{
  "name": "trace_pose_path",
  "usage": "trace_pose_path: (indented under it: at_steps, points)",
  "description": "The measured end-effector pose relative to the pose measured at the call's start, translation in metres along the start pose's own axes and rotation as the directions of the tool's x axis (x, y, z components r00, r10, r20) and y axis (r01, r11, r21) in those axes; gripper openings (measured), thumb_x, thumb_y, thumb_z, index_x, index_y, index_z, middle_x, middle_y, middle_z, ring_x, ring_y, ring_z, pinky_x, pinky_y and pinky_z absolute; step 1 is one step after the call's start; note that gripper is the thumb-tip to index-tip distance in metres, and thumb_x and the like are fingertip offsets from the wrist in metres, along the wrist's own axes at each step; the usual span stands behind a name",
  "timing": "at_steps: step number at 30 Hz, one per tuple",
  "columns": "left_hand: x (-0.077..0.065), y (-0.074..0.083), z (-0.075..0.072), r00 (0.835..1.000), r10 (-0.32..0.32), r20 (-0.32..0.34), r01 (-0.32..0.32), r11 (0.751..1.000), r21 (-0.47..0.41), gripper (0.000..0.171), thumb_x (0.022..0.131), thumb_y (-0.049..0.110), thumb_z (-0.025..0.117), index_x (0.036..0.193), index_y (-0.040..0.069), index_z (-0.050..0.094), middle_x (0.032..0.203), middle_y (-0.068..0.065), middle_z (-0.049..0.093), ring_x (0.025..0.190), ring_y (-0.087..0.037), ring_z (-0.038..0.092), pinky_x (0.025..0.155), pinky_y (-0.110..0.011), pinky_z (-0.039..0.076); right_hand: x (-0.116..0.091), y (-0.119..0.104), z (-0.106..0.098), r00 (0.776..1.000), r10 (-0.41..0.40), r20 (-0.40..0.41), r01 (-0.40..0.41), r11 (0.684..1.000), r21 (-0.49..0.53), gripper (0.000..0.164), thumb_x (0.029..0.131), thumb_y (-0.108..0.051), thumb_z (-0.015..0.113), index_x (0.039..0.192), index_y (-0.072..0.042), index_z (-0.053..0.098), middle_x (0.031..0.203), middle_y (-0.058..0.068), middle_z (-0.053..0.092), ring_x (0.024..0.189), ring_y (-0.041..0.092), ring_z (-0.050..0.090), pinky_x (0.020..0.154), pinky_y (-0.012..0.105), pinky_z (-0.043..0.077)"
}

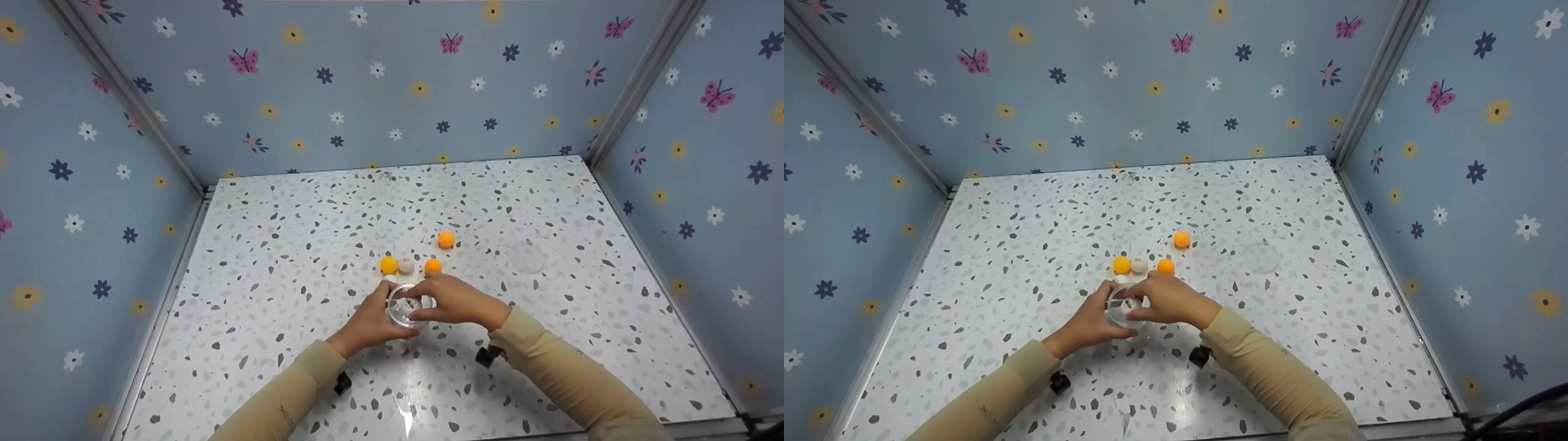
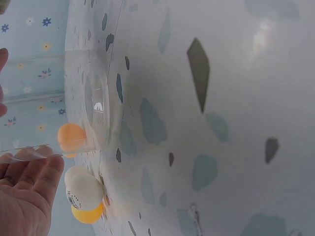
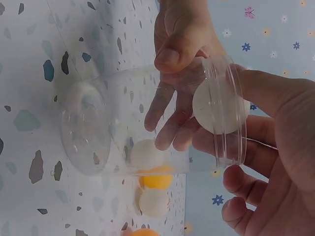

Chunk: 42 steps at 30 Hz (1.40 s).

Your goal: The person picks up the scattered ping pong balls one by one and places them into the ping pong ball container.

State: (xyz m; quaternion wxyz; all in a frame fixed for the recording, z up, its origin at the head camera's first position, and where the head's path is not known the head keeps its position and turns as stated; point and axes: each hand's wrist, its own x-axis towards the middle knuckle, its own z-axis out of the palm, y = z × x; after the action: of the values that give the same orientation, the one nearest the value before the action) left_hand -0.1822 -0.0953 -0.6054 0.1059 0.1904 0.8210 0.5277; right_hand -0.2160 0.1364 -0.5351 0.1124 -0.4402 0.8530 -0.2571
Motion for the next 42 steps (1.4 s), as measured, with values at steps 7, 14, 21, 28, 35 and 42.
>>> trace_pose_path:
  at_steps: [7, 14, 21, 28, 35, 42]
  points:
    - [-0.0005, -0.0002, -0.0009, 1.0, 0.004, 0.006, -0.004, 1.0, -0.007, 0.078, 0.072, 0.029, 0.101, 0.13, 0.018, 0.05, 0.132, -0.001, 0.067, 0.116, -0.016, 0.067, 0.103, -0.039, 0.056, 0.0017, 0.0014, 0.0003, 1.0, 0.005, 0.017, -0.005, 1.0, -0.004, 0.039, 0.1, -0.026, 0.079, 0.137, -0.014, 0.076, 0.119, 0.001, 0.082, 0.1, 0.022, 0.075, 0.088, 0.037, 0.059]
    - [0.0016, -0.0015, -0.0007, 1.0, 0.016, 0.007, -0.016, 1.0, -0.01, 0.079, 0.072, 0.026, 0.101, 0.132, 0.012, 0.05, 0.134, -0.01, 0.067, 0.117, -0.023, 0.067, 0.104, -0.046, 0.056, 0.0015, 0.0037, 0.0003, 1.0, 0.017, 0.009, -0.017, 1.0, -0.003, 0.034, 0.098, -0.028, 0.081, 0.126, -0.009, 0.08, 0.109, 0.006, 0.083, 0.097, 0.03, 0.078, 0.085, 0.039, 0.062]
    - [0.0013, -0.0014, -0.0006, 1.0, 0.019, 0.011, -0.018, 1.0, -0.004, 0.085, 0.072, 0.028, 0.101, 0.135, 0.003, 0.05, 0.133, -0.009, 0.067, 0.117, -0.023, 0.067, 0.103, -0.038, 0.056, 0.0005, 0.0032, 0.0003, 1.0, -0.019, 0.0, 0.019, 0.999, -0.033, 0.025, 0.099, -0.032, 0.08, 0.112, -0.011, 0.085, 0.107, 0.002, 0.084, 0.097, 0.026, 0.078, 0.087, 0.039, 0.062]
    - [0.0012, -0.0014, -0.0013, 1.0, 0.024, 0.011, -0.024, 1.0, -0.001, 0.086, 0.072, 0.026, 0.102, 0.135, 0.002, 0.049, 0.134, -0.01, 0.066, 0.118, -0.029, 0.069, 0.102, -0.045, 0.058, -0.0008, 0.0019, 0.0012, 1.0, -0.02, -0.007, 0.02, 1.0, -0.012, 0.025, 0.1, -0.03, 0.079, 0.11, -0.007, 0.084, 0.104, 0.003, 0.084, 0.095, 0.025, 0.078, 0.088, 0.038, 0.062]
    - [0.0013, -0.0016, -0.0002, 1.0, 0.022, 0.01, -0.022, 1.0, -0.007, 0.083, 0.074, 0.023, 0.101, 0.134, 0.002, 0.048, 0.134, -0.009, 0.066, 0.119, -0.029, 0.068, 0.104, -0.044, 0.056, -0.0007, 0.0014, 0.0018, 1.0, 0.002, -0.019, -0.001, 1.0, 0.011, 0.02, 0.1, -0.027, 0.08, 0.109, -0.01, 0.085, 0.104, 0.001, 0.084, 0.096, 0.022, 0.078, 0.088, 0.038, 0.062]
    - [0.0011, -0.0011, -0.0004, 1.0, 0.021, 0.011, -0.021, 1.0, -0.018, 0.085, 0.073, 0.023, 0.102, 0.135, 0.003, 0.048, 0.135, -0.01, 0.066, 0.121, -0.03, 0.067, 0.107, -0.048, 0.054, -0.0018, 0.0009, -0.0009, 0.998, 0.002, -0.058, 0.001, 0.999, 0.048, 0.024, 0.099, -0.026, 0.081, 0.114, -0.007, 0.084, 0.107, 0.008, 0.084, 0.089, 0.026, 0.076, 0.08, 0.033, 0.06]
